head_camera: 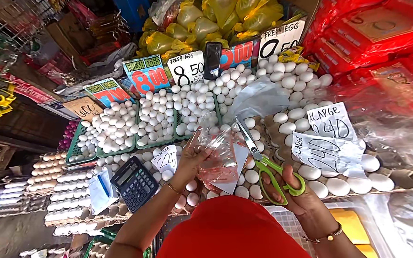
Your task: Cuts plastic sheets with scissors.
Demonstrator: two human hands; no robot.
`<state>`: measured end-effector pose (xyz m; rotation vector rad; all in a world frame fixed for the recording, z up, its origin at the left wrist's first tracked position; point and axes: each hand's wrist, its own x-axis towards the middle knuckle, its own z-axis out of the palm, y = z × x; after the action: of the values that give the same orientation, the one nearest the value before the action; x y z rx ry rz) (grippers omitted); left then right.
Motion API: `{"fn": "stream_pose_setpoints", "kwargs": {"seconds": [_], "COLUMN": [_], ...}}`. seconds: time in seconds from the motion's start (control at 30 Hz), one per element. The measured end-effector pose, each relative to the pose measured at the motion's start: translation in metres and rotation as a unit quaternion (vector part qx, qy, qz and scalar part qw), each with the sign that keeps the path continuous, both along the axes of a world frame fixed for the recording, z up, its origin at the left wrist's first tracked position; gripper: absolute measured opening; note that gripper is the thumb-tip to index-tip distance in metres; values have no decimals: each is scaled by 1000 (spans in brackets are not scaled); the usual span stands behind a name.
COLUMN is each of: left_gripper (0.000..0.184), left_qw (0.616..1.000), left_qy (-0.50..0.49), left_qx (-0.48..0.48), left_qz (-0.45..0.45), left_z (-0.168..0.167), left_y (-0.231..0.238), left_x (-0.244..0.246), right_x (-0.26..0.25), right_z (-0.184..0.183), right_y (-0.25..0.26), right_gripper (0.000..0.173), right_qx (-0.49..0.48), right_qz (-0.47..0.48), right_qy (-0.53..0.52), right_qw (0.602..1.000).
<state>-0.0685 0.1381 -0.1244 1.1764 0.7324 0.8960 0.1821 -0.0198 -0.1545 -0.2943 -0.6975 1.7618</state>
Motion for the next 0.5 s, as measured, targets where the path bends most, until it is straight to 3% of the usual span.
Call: {"fn": "stream_pose_setpoints", "kwargs": {"seconds": [0.13, 0.23, 0.33, 0.4, 0.5], "left_gripper": [73, 81, 91, 99, 101], "left_qw": [999, 998, 997, 990, 966], "left_qy": [25, 56, 48, 56, 79], "left_qx": [22, 15, 1, 4, 36], "left_qz": [-36, -29, -65, -129, -243], "left_z": [7, 12, 16, 17, 17], "left_y": [12, 21, 24, 12, -9], "left_x": [-27, -50, -55, -37, 1], "right_x": [26, 58, 66, 47, 13], "right_z": [6, 16, 27, 27, 23], "right_y": [-17, -35, -37, -25, 6], "right_gripper": [52, 51, 53, 62, 69], "right_qx": [-8, -52, -110, -109, -51], "right_qz": [12, -161, -319, -306, -262], "right_qy": [-51, -135, -244, -329, -355], "right_qw": [999, 976, 909, 887, 896]}}
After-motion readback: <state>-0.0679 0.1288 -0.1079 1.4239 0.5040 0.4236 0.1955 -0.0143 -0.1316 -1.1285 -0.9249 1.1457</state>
